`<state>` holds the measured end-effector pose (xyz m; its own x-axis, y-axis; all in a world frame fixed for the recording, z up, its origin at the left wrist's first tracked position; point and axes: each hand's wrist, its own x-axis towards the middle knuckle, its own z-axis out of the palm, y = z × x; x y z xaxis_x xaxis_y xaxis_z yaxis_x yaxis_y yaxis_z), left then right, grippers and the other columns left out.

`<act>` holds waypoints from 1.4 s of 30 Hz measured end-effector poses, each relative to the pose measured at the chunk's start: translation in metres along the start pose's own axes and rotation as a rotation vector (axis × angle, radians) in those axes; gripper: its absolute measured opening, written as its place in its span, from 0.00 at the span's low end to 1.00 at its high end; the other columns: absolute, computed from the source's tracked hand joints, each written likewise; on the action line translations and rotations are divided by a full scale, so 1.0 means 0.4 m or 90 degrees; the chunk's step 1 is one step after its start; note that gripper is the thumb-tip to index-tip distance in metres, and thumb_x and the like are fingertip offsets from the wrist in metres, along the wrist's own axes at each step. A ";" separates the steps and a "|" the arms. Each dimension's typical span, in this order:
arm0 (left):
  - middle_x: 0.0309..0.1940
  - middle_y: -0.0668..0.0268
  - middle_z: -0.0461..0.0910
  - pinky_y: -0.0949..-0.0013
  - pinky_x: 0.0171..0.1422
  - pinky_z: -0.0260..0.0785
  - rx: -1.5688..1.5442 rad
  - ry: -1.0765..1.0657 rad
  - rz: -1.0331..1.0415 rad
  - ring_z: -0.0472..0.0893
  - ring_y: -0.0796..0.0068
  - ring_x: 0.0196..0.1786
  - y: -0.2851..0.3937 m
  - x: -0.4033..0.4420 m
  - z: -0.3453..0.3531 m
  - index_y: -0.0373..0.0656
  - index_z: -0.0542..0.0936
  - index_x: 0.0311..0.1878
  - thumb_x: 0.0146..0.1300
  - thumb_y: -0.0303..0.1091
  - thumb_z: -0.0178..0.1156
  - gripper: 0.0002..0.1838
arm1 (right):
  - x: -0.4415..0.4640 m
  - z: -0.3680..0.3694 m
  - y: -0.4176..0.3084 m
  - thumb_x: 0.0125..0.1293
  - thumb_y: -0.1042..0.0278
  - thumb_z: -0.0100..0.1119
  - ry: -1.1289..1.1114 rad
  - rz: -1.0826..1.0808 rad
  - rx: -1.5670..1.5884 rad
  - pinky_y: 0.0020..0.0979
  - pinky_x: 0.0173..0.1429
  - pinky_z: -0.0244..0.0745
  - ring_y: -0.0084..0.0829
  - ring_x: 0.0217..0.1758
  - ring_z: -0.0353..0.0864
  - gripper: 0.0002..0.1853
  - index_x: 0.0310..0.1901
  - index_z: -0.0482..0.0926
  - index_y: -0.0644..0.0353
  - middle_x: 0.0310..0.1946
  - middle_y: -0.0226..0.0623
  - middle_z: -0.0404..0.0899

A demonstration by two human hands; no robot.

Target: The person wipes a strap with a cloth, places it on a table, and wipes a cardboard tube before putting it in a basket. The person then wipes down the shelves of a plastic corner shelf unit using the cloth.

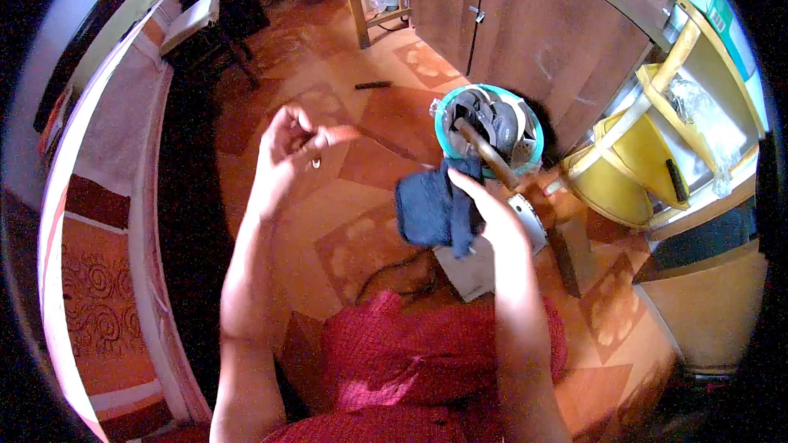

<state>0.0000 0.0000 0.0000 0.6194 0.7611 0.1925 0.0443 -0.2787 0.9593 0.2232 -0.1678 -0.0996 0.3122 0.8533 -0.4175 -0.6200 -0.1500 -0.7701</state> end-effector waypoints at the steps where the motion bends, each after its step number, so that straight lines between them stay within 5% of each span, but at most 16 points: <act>1: 0.32 0.71 0.71 0.77 0.47 0.63 -0.048 -0.005 -0.028 0.72 0.80 0.43 0.027 0.017 0.004 0.45 0.65 0.38 0.56 0.20 0.54 0.12 | -0.021 -0.023 -0.013 0.52 0.58 0.66 -0.006 -0.002 -0.076 0.29 0.55 0.66 0.26 0.51 0.72 0.31 0.56 0.68 0.59 0.49 0.34 0.73; 4: 0.34 0.69 0.70 0.77 0.46 0.63 -0.001 -0.126 0.023 0.71 0.80 0.40 0.048 0.066 0.000 0.44 0.65 0.40 0.55 0.18 0.53 0.12 | -0.051 -0.052 -0.048 0.60 0.58 0.57 -0.057 -0.147 0.033 0.30 0.57 0.67 0.26 0.52 0.72 0.24 0.56 0.67 0.60 0.50 0.34 0.73; 6: 0.36 0.67 0.70 0.76 0.47 0.63 0.032 -0.253 0.044 0.71 0.80 0.39 0.046 0.085 0.003 0.43 0.65 0.41 0.54 0.18 0.52 0.12 | -0.071 -0.053 -0.078 0.63 0.50 0.49 -0.083 -0.142 0.122 0.34 0.62 0.63 0.29 0.58 0.68 0.28 0.59 0.63 0.61 0.56 0.37 0.68; 10: 0.35 0.68 0.67 0.75 0.48 0.61 0.110 -0.403 0.008 0.67 0.80 0.42 0.107 0.090 0.061 0.43 0.65 0.42 0.56 0.22 0.51 0.10 | -0.091 0.057 -0.186 0.60 0.43 0.50 -0.184 -0.122 0.100 0.32 0.64 0.59 0.27 0.58 0.67 0.32 0.59 0.65 0.59 0.56 0.33 0.69; 11: 0.28 0.67 0.70 0.74 0.36 0.63 0.144 -0.373 0.114 0.69 0.79 0.32 0.110 0.091 0.091 0.40 0.65 0.39 0.57 0.21 0.51 0.09 | -0.064 0.091 -0.199 0.60 0.39 0.46 -0.286 -0.213 -0.012 0.33 0.64 0.58 0.28 0.58 0.68 0.34 0.60 0.65 0.58 0.57 0.32 0.69; 14: 0.28 0.66 0.71 0.73 0.37 0.65 0.136 -0.373 0.213 0.71 0.79 0.32 0.110 0.131 0.103 0.40 0.65 0.38 0.57 0.19 0.52 0.09 | -0.056 0.161 -0.225 0.60 0.34 0.42 -0.329 -0.201 -0.116 0.32 0.64 0.57 0.28 0.58 0.67 0.37 0.60 0.64 0.57 0.57 0.31 0.68; 17: 0.35 0.69 0.69 0.75 0.44 0.65 0.080 -0.351 0.103 0.69 0.82 0.42 0.159 0.133 0.079 0.42 0.65 0.37 0.57 0.21 0.55 0.10 | 0.009 0.159 -0.215 0.60 0.32 0.37 -0.271 -0.123 0.080 0.34 0.59 0.65 0.31 0.53 0.72 0.38 0.55 0.67 0.61 0.50 0.37 0.73; 21: 0.32 0.71 0.68 0.76 0.44 0.63 0.138 -0.335 0.187 0.69 0.83 0.38 0.166 0.148 0.083 0.42 0.66 0.36 0.56 0.21 0.56 0.09 | 0.036 0.169 -0.221 0.54 0.24 0.32 -0.472 -0.089 0.189 0.34 0.58 0.66 0.33 0.51 0.72 0.46 0.54 0.67 0.65 0.49 0.40 0.73; 24: 0.31 0.71 0.67 0.77 0.47 0.61 0.160 -0.298 0.217 0.67 0.82 0.39 0.172 0.159 0.076 0.41 0.67 0.35 0.55 0.21 0.57 0.09 | -0.009 0.173 -0.219 0.51 0.22 0.32 -0.370 -0.080 0.291 0.35 0.57 0.67 0.35 0.50 0.73 0.49 0.54 0.66 0.67 0.49 0.41 0.73; 29: 0.30 0.72 0.67 0.76 0.47 0.62 0.094 -0.402 0.177 0.67 0.83 0.38 0.189 0.173 0.114 0.41 0.67 0.34 0.57 0.22 0.55 0.07 | -0.033 0.181 -0.236 0.56 0.26 0.34 -0.322 -0.073 0.117 0.32 0.53 0.70 0.31 0.46 0.75 0.45 0.55 0.66 0.67 0.45 0.39 0.76; 31: 0.31 0.72 0.67 0.76 0.46 0.62 0.090 -0.382 0.197 0.67 0.84 0.39 0.192 0.185 0.130 0.40 0.68 0.34 0.57 0.22 0.56 0.07 | -0.010 0.194 -0.238 0.59 0.33 0.43 -0.414 0.024 0.169 0.29 0.50 0.71 0.28 0.44 0.76 0.38 0.53 0.67 0.66 0.44 0.37 0.76; 33: 0.31 0.72 0.67 0.76 0.45 0.62 0.200 -0.346 0.320 0.66 0.84 0.39 0.196 0.216 0.126 0.40 0.68 0.35 0.56 0.21 0.56 0.07 | -0.028 0.208 -0.228 0.58 0.46 0.56 -0.311 -0.090 0.039 0.27 0.46 0.71 0.25 0.39 0.76 0.28 0.52 0.70 0.59 0.38 0.31 0.77; 34: 0.31 0.72 0.67 0.76 0.45 0.62 0.196 -0.347 0.308 0.66 0.84 0.39 0.192 0.232 0.123 0.40 0.68 0.34 0.55 0.20 0.56 0.08 | 0.015 0.195 -0.230 0.57 0.50 0.60 -0.378 -0.133 -0.123 0.24 0.42 0.70 0.21 0.38 0.76 0.26 0.51 0.71 0.58 0.35 0.26 0.77; 37: 0.31 0.73 0.66 0.78 0.44 0.63 0.155 -0.350 0.273 0.65 0.84 0.39 0.177 0.248 0.107 0.41 0.67 0.34 0.55 0.19 0.56 0.09 | -0.009 0.220 -0.234 0.56 0.48 0.59 -0.278 -0.236 -0.245 0.19 0.37 0.68 0.18 0.32 0.75 0.24 0.46 0.74 0.59 0.34 0.24 0.77; 41: 0.30 0.73 0.65 0.77 0.44 0.65 0.176 -0.290 0.290 0.66 0.84 0.38 0.117 0.236 0.058 0.43 0.64 0.32 0.55 0.18 0.56 0.12 | 0.004 0.204 -0.237 0.56 0.50 0.60 -0.288 -0.261 -0.425 0.21 0.39 0.68 0.17 0.32 0.72 0.21 0.40 0.78 0.61 0.30 0.25 0.77; 42: 0.30 0.73 0.65 0.77 0.42 0.66 0.093 -0.263 0.230 0.68 0.84 0.38 0.093 0.233 0.035 0.43 0.63 0.32 0.54 0.17 0.56 0.12 | -0.026 0.205 -0.254 0.55 0.52 0.62 -0.272 -0.223 -0.500 0.23 0.47 0.67 0.21 0.42 0.73 0.26 0.47 0.73 0.68 0.40 0.32 0.76</act>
<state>0.0703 0.0522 0.0507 0.8695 0.3176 0.3782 -0.1376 -0.5797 0.8031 0.2240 -0.1206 0.0227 0.0022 0.9999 -0.0112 0.1666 -0.0114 -0.9860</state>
